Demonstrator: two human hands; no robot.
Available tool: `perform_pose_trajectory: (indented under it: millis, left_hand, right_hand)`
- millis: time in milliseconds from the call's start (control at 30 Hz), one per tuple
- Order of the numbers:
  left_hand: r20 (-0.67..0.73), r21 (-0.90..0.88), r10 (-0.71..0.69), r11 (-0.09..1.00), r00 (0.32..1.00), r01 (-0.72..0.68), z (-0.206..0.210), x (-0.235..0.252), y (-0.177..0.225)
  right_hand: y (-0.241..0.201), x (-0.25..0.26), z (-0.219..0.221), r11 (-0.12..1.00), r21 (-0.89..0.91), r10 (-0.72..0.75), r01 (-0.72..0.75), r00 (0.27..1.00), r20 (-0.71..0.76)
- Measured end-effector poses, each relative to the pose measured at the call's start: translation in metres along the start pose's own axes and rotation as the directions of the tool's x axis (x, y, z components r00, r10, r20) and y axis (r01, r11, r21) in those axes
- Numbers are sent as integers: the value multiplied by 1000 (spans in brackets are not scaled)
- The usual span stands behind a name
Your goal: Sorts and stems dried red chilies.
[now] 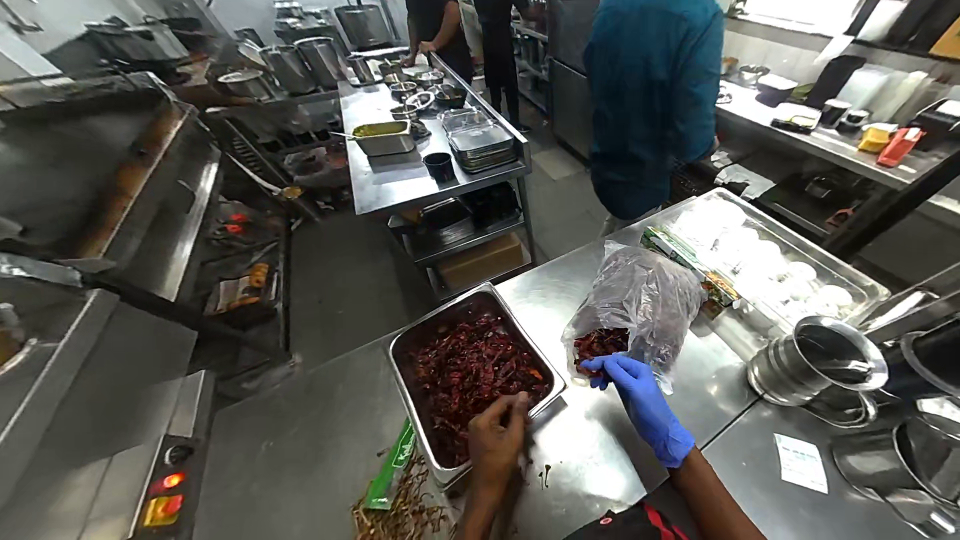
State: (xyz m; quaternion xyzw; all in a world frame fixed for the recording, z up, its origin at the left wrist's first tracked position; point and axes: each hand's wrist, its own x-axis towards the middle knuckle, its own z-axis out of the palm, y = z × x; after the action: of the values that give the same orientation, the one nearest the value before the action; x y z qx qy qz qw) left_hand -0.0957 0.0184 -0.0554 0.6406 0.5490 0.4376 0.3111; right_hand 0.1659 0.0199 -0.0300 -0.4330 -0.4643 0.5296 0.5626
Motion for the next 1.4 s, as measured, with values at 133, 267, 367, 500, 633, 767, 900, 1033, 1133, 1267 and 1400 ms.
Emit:
perform_pose_trajectory:
  millis: [133,267,367,500,633,767,900,1033,1133,1267,1400]
  left_hand:
    - [320,-291,-29,948,947,127,30,7,45]
    - [334,-514,-51,827,941,228,34,10,59]
    - [420,-549,-94,766,903,335,22,12,62]
    - [382,-562,-79,771,921,300,17,10,62]
    - [436,-664,-107,632,894,400,12,10,72]
    - [407,-674,-89,643,909,364,13,6,76]
    - [290,-514,75,853,954,89,12,0,80]
    - [274,-423,60,904,960,65,15,-5,81]
    - [317,-627,-174,699,932,343,16,-2,84]
    - [465,-752,-440,261,768,605,17,5,84]
    - [327,-725,-423,461,845,512,28,0,83]
  right_hand:
    - [-3,-16,11,987,158,-13,-14,985,170]
    - [-11,-26,22,992,123,14,-36,985,173]
    - [-18,-28,23,996,70,50,-62,985,164]
    - [-24,-28,26,990,94,88,-105,981,171]
    - [-29,-27,29,984,126,102,-130,973,209]
    - [-30,-27,31,977,182,78,-111,981,178]
    - [-35,-26,31,987,110,113,-118,993,43]
    - [-38,-27,31,991,25,131,-131,991,-9]
    - [-42,-27,31,960,258,101,-107,994,40]
    - [-38,-28,35,954,283,95,-101,995,35]
    - [-30,-30,46,984,120,138,-132,990,-42]
